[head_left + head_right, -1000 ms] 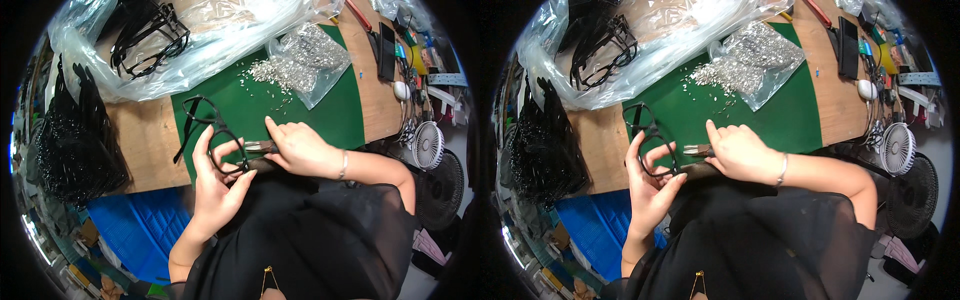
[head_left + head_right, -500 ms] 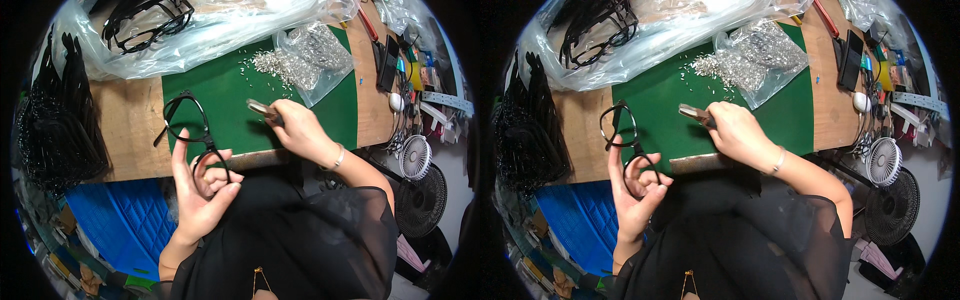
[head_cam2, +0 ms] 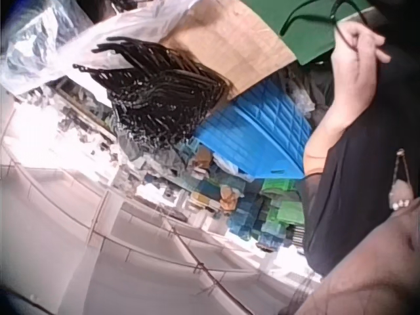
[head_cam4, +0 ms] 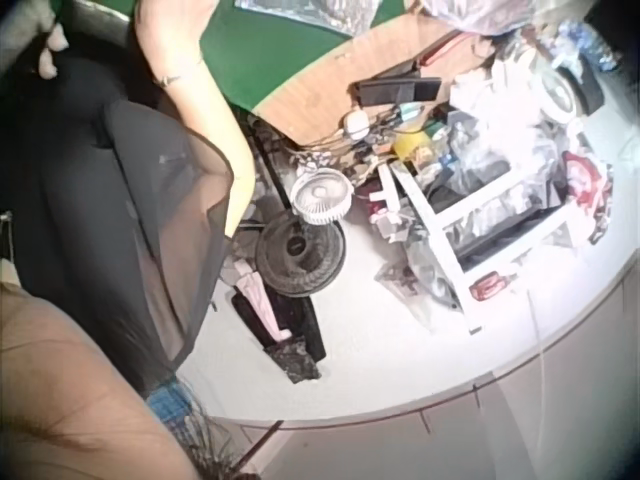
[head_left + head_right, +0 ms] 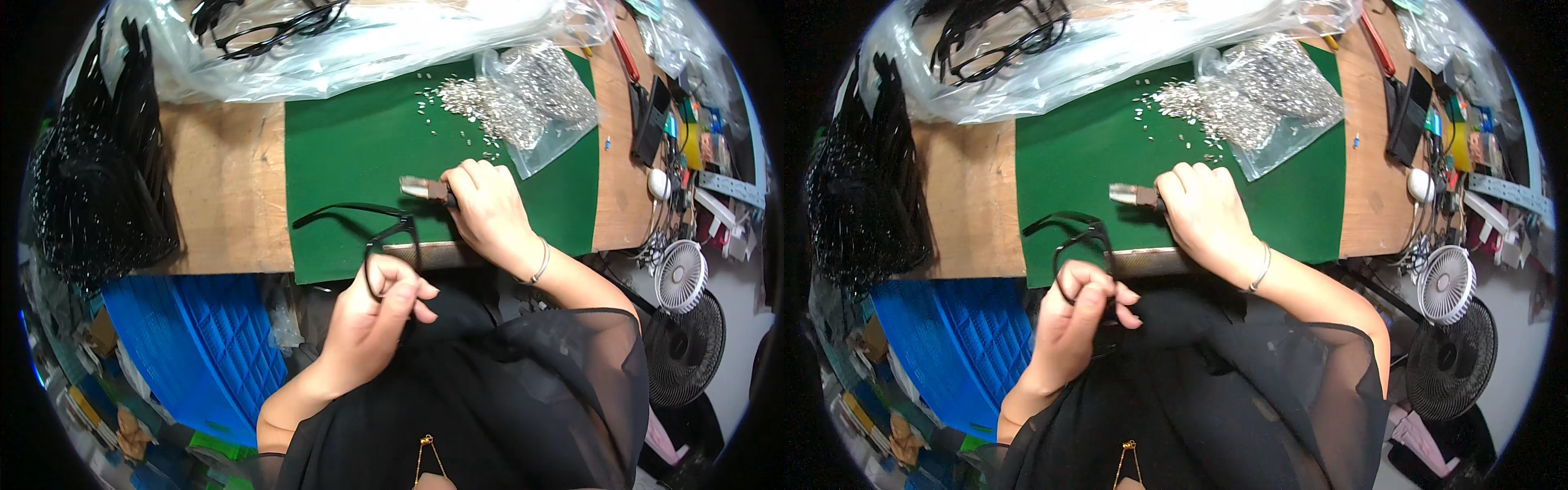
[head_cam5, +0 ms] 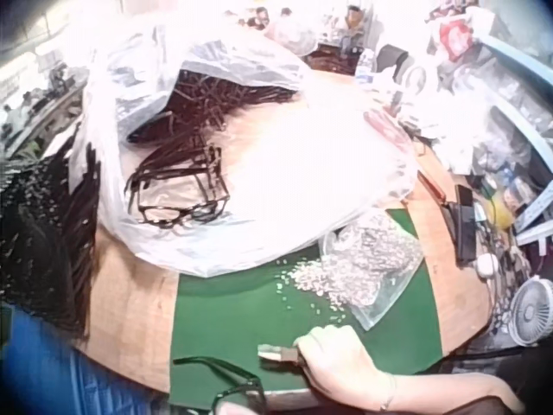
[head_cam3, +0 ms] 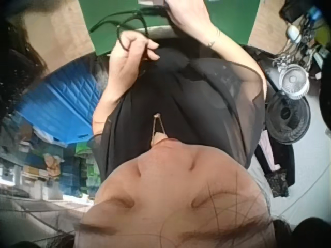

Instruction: The person repeatedly picks up black eyeglass frames from a plastic bag and uses pliers to adjust the frame arms and hinges. The person places each adjusted frame back into the bag and continues the process with additional frames.

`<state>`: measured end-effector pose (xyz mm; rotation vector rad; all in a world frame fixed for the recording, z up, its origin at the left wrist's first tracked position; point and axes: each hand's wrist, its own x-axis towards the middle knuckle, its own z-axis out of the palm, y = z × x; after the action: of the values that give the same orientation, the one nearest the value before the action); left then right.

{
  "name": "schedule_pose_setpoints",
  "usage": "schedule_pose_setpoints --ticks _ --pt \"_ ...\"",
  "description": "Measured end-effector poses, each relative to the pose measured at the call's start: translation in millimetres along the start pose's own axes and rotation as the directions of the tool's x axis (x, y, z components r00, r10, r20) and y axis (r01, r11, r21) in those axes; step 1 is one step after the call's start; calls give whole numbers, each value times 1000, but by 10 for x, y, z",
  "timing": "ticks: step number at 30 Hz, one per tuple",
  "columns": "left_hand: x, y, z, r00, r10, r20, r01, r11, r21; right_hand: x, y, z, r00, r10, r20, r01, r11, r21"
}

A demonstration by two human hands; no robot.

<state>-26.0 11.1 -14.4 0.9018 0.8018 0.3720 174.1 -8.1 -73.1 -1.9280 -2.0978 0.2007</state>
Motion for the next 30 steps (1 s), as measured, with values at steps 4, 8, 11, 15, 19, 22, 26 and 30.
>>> schedule_pose_setpoints --ticks 4,8,11,15,19,22,26,30 --pt "45 -93 69 992 120 -30 -115 987 112 -4 25 -2 999 -43 28 45 998 -53" --pt "36 -76 138 980 191 -50 -185 978 100 -15 -76 -284 983 160 91 -183 885 428" --pt "33 -128 215 969 235 -73 -232 971 50 -91 -331 -544 935 294 198 -319 453 832" --pt "80 -225 383 908 415 -57 -392 891 229 -124 -535 -435 890 428 158 -237 139 961" --pt "113 -203 396 897 442 -18 -404 835 373 -104 -572 -488 825 467 319 -228 -241 943" --pt "78 -198 362 954 292 -63 -277 943 185 -92 -471 -535 776 296 557 -417 -421 805" --pt "8 88 234 994 81 70 -80 997 -19 -88 -452 -638 814 233 532 -447 -334 830" --pt "-223 236 114 993 21 114 -17 999 -33 -199 -291 -698 946 98 308 -323 263 909"
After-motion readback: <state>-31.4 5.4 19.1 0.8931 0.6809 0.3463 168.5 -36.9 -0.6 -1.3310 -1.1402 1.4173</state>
